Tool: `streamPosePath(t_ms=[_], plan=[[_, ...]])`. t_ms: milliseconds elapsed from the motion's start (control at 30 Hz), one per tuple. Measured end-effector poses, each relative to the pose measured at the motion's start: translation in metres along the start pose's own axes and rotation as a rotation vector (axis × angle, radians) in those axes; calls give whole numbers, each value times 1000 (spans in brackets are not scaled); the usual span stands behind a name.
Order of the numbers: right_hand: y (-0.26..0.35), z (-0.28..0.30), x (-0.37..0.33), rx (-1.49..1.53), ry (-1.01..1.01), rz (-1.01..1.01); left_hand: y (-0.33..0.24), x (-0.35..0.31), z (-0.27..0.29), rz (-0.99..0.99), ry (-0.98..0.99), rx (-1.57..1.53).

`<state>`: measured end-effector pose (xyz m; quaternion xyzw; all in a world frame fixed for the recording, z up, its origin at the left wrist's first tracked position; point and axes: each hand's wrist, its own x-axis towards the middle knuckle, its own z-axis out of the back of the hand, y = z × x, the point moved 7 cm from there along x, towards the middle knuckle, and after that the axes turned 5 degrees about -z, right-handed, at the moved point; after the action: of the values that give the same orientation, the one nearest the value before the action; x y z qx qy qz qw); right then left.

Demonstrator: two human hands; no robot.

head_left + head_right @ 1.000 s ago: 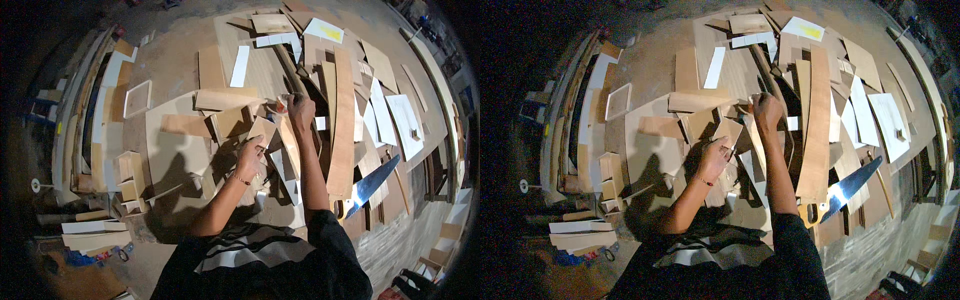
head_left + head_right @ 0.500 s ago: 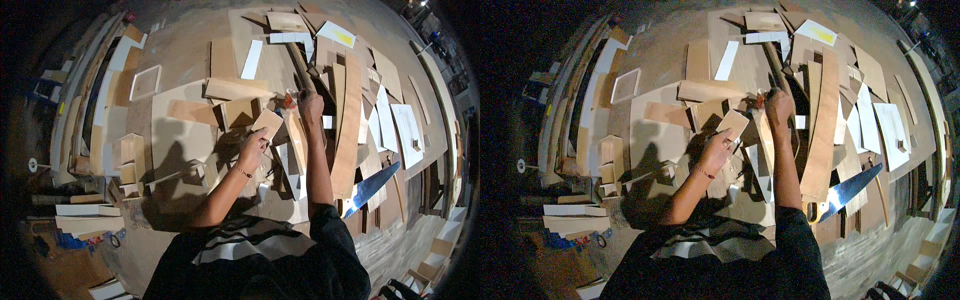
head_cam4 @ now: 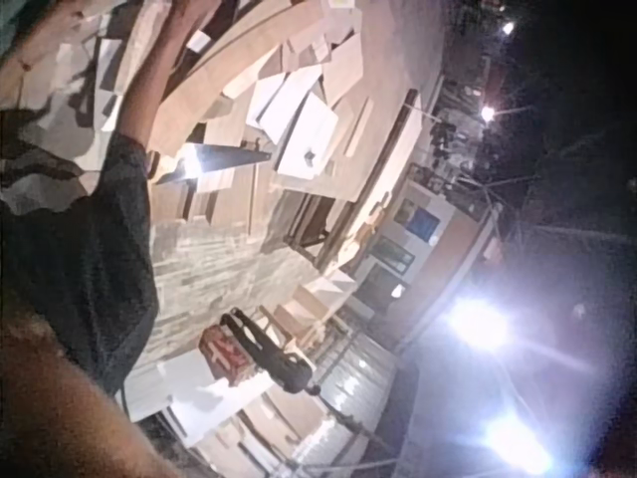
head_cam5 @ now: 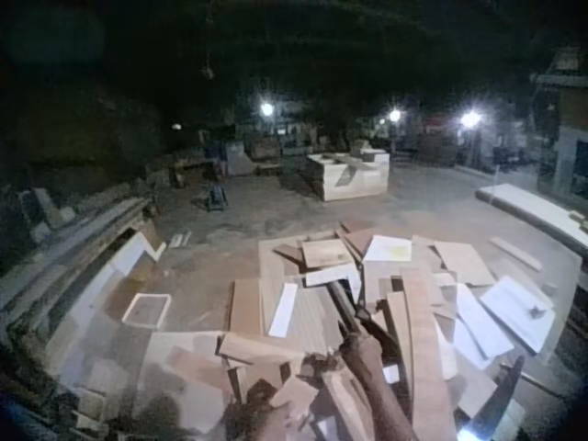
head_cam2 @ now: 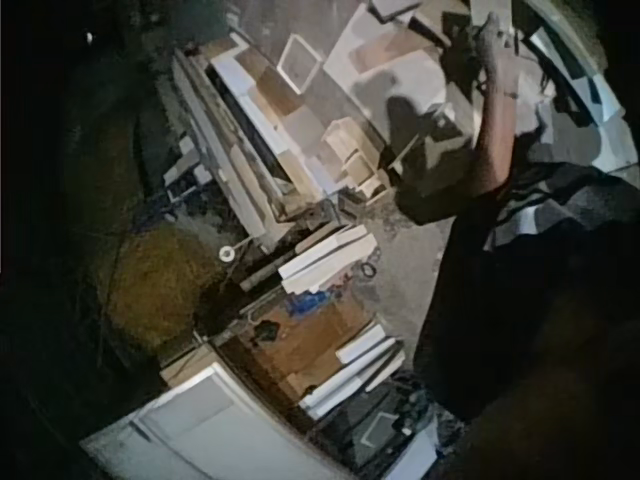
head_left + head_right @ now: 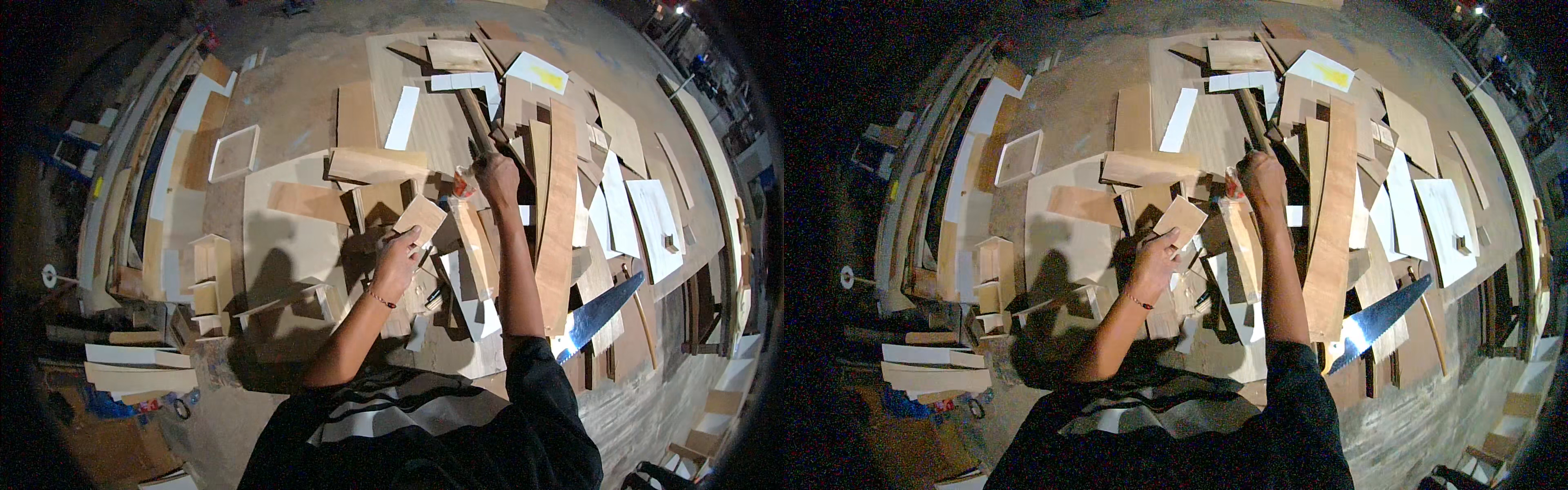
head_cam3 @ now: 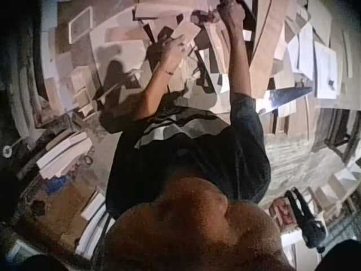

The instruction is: The person applies wood glue to the edges of small wooden boards and fits them together to assemble a rectangular drawer frame. They handle several wooden pieces, applying glue from a bottle and pressing the joints together by hand.

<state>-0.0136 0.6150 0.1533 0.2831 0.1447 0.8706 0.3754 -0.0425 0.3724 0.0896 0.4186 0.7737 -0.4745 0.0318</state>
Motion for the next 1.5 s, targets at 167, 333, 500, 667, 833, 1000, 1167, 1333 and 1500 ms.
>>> streamPosePath(t_ms=[167, 333, 500, 667, 833, 1000, 1167, 1333, 1500], plan=[[-16, -7, 4, 13, 64, -55, 0, 1, -1, -23, 4, 30], [-6, -10, 2, -88, 139, -19, 7, 9, -1, -8, 14, 4], [-11, -24, -2, 4, 194, 20, 3, 16, -7, -44, -16, 19], [-6, -11, -17, 145, 168, -72, -14, 7, -11, -163, -7, 131], [35, 43, -58, 571, 172, -169, -38, -20, -1, -335, 8, 268], [88, 69, -133, 931, 275, -280, -69, -60, 15, -662, -18, 384], [142, 74, -207, 1008, 517, -393, -83, -121, 44, -858, -150, 654], [167, 61, -265, 1023, 616, -416, -78, -181, 75, -1226, -140, 936], [191, 51, -325, 969, 639, -393, -65, -223, 117, -1321, -24, 1116]])
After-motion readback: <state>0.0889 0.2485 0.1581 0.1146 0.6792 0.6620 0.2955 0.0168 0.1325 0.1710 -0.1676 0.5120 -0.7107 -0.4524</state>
